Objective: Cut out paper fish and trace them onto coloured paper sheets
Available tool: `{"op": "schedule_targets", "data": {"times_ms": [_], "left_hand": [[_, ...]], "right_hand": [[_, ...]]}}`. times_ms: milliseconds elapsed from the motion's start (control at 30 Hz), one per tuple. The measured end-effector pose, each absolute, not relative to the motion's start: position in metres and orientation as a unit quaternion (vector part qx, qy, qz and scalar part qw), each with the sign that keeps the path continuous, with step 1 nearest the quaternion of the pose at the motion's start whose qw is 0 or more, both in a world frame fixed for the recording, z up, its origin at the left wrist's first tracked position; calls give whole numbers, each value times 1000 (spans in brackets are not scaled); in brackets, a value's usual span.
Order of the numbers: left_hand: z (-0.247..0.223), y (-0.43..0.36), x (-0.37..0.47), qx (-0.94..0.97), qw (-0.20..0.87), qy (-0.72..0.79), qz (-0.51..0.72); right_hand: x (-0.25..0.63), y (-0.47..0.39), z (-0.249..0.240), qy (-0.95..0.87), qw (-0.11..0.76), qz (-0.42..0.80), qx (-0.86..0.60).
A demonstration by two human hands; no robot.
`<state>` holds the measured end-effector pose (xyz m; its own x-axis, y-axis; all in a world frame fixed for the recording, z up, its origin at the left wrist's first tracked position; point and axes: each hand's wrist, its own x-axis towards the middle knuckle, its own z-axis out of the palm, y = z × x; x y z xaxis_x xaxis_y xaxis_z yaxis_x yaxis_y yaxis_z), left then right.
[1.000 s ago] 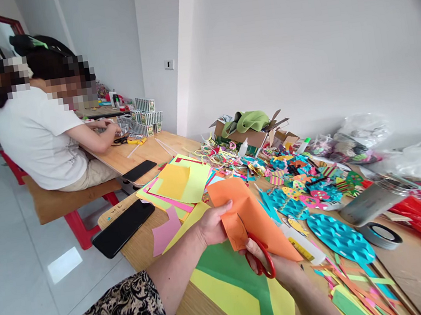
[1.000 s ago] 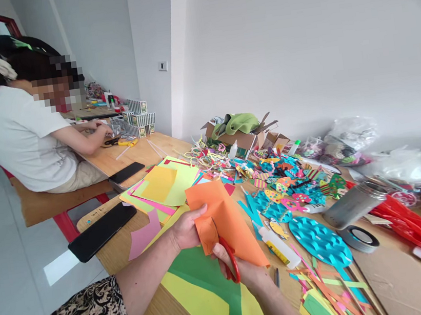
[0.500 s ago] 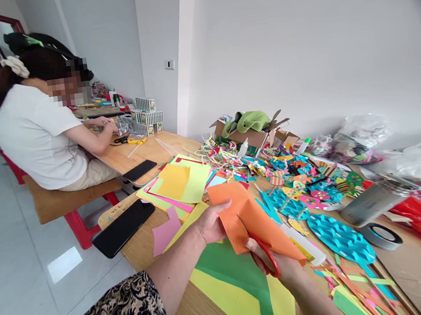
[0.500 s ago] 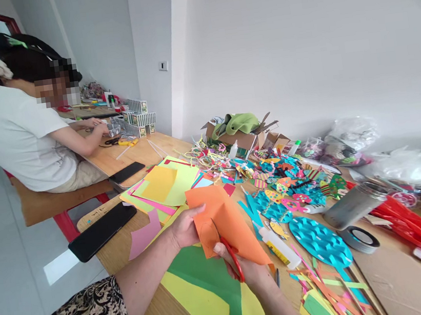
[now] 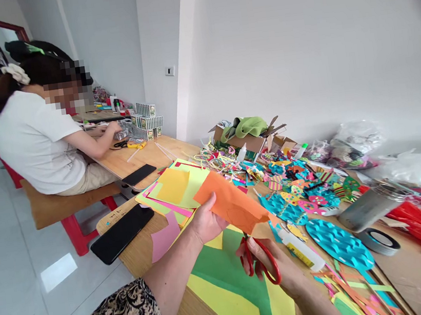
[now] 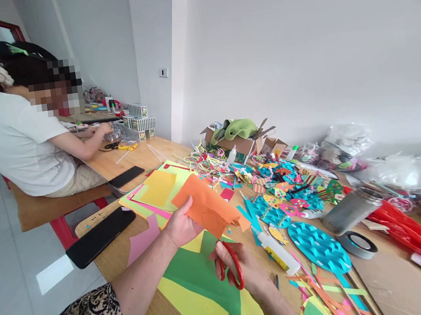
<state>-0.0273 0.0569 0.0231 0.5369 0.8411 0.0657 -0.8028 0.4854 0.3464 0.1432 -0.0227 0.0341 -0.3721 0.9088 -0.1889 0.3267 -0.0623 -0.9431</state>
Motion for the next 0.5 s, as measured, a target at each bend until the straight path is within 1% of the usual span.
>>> {"op": "schedule_targets", "data": {"times_ms": [133,267,367,500], "left_hand": [[27,55,-23,163,836,31,523],[30,49,-14,160,818,41,550],[32,41,-5,171,811,67,556],[29,32,4,195,815,108,535]], "right_hand": [[140,-23,33,-642,261,517,-502],[132,-25,30,-671,252,464,-520],[125,-27,30,-672,269,429,-540],[118,-29,30,-655,304,418,-551]]}}
